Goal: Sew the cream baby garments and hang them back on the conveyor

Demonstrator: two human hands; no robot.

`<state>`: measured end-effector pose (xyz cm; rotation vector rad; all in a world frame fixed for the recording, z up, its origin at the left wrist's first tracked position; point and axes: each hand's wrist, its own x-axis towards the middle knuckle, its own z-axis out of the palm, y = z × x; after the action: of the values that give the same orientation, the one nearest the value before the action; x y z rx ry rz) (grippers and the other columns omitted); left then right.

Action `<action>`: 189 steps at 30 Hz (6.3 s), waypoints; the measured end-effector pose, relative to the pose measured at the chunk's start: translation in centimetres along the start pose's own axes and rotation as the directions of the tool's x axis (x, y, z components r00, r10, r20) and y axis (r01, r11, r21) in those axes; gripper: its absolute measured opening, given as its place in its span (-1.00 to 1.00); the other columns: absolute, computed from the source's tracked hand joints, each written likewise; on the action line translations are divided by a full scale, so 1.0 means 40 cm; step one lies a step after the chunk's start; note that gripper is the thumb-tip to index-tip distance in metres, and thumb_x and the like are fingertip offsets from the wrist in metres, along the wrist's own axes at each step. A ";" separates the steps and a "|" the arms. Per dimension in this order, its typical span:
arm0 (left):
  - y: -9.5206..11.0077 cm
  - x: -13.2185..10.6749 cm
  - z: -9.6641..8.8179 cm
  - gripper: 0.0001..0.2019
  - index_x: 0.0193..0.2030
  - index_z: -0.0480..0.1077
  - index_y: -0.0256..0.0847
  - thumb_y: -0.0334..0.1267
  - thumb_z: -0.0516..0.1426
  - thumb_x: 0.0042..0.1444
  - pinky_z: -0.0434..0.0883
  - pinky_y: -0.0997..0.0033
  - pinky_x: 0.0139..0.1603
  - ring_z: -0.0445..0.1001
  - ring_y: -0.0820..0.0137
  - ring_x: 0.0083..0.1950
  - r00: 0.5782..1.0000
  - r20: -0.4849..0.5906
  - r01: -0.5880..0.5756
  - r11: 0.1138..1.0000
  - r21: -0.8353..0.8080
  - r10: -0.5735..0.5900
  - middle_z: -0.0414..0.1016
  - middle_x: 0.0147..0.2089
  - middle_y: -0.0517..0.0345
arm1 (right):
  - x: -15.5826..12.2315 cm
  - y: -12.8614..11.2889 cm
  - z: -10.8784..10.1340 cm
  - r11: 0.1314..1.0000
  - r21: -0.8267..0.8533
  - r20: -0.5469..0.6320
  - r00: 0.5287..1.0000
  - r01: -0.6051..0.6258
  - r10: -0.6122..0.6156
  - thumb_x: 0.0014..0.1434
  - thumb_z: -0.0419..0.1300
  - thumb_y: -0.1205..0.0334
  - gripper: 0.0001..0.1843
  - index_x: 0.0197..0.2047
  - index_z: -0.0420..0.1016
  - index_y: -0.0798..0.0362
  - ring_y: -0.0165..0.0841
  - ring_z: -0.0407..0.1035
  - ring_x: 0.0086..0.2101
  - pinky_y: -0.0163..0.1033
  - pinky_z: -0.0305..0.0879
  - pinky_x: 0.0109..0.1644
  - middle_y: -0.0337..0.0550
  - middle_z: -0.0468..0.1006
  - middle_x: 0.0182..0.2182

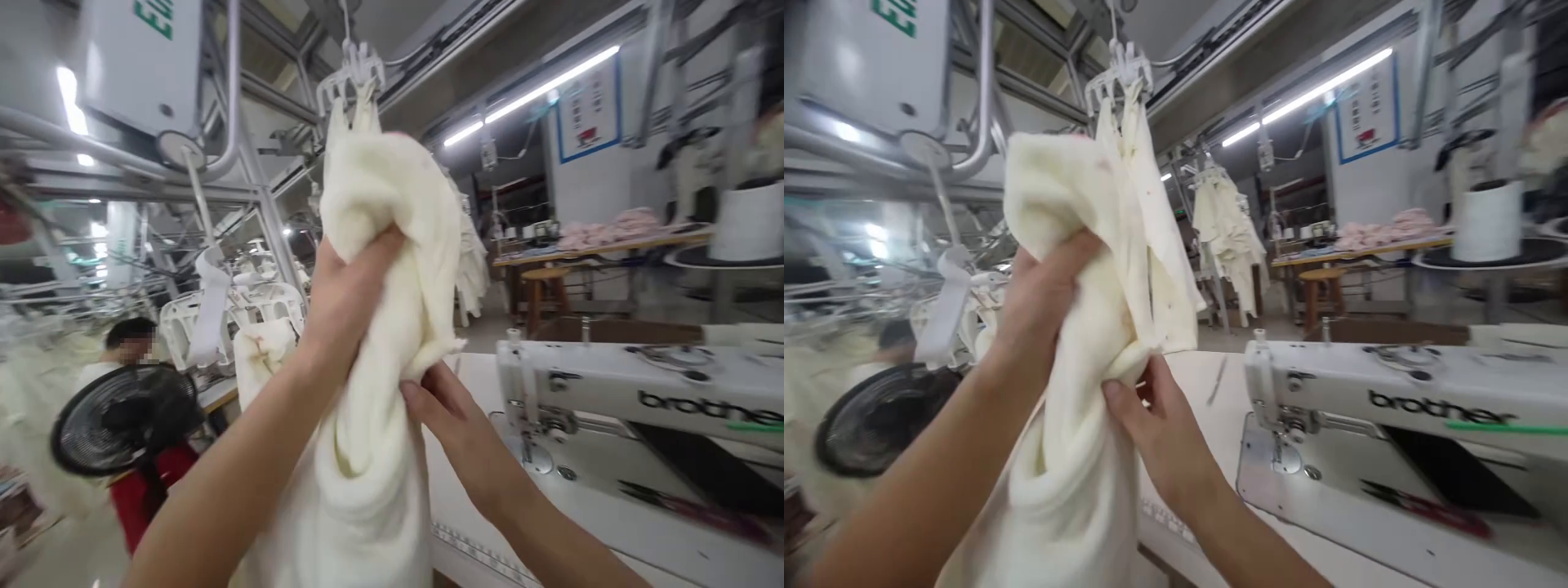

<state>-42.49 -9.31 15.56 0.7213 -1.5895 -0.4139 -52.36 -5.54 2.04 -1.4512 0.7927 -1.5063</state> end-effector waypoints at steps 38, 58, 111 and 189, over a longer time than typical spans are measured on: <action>-0.417 -0.456 0.241 -0.92 -0.35 0.43 -0.19 -0.33 0.10 0.03 0.27 0.51 -0.26 0.40 0.42 -0.27 0.540 0.769 0.330 0.927 0.180 -0.341 0.43 -0.35 0.17 | -0.214 0.204 -0.278 0.768 -0.526 -0.300 0.925 -0.365 0.235 0.14 0.09 0.33 -0.83 -0.34 0.50 -0.04 -0.42 0.31 -0.39 -0.39 0.17 -0.31 -0.32 0.48 -0.43; -0.432 -0.518 0.228 -0.91 -0.38 0.30 -0.17 -0.35 -0.01 0.09 0.27 0.50 -0.17 0.36 0.44 -0.23 0.756 0.594 0.393 0.917 -0.075 -0.275 0.38 -0.32 0.19 | -0.199 0.284 -0.235 0.620 0.570 0.026 0.766 -0.539 0.642 -0.12 0.32 0.13 -0.72 -0.48 0.36 0.16 -0.39 0.26 -0.44 -0.34 0.18 -0.32 -0.20 0.36 -0.51; -0.673 -0.414 0.519 -0.86 -0.36 0.37 -0.21 -0.30 0.01 -0.01 0.18 0.49 -0.38 0.39 0.38 -0.34 0.469 0.691 0.198 0.828 0.525 -0.550 0.49 -0.31 0.11 | -0.094 0.487 -0.459 0.125 -0.750 -0.633 0.759 -0.650 0.151 0.04 0.05 0.36 -0.91 -0.46 0.34 0.08 -0.33 0.30 -0.47 -0.32 0.00 -0.44 -0.18 0.45 -0.52; -0.677 -0.421 0.527 -0.82 -0.21 0.35 -0.23 -0.31 -0.01 0.06 0.26 0.50 -0.15 0.43 0.36 -0.11 0.539 0.688 0.168 0.862 0.478 -0.486 0.49 -0.16 0.09 | -0.113 0.439 -0.459 0.336 -0.762 -0.566 0.821 -0.553 0.067 0.31 -0.27 0.32 -0.71 -0.18 0.23 0.19 -0.19 0.38 -0.36 -0.25 0.15 -0.32 0.02 0.46 -0.40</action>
<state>-57.01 -21.17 -17.76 1.2572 -2.4337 -0.8292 -67.98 -11.01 -17.75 -1.4887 2.3742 -1.0441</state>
